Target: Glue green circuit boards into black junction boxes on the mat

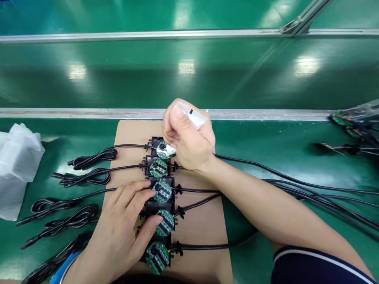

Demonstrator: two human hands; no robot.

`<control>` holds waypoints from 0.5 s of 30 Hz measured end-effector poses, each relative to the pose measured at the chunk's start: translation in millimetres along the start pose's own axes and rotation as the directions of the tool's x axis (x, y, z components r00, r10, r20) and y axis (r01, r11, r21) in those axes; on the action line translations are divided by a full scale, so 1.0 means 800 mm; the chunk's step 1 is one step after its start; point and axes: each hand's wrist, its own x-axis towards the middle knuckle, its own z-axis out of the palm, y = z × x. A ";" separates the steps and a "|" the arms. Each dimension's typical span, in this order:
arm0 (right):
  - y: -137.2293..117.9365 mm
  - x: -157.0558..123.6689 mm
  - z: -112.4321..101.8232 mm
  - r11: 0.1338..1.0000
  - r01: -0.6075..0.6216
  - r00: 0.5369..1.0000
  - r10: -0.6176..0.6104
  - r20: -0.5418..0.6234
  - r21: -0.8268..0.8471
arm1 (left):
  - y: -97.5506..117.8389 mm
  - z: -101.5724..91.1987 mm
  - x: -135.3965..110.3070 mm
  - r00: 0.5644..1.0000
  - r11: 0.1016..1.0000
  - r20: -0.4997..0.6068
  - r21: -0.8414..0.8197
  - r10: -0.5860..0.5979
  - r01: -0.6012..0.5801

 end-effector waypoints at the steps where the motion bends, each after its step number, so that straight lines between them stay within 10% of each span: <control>1: -0.001 0.000 -0.001 1.000 0.001 1.000 -0.001 -0.006 -0.006 | 0.000 0.001 0.001 1.000 1.000 0.004 0.007 0.011 -0.011; 15: 0.007 0.016 -0.003 0.998 0.050 0.997 -0.052 -0.050 -0.048 | 0.001 0.010 0.001 0.995 0.991 0.099 0.134 0.016 -0.029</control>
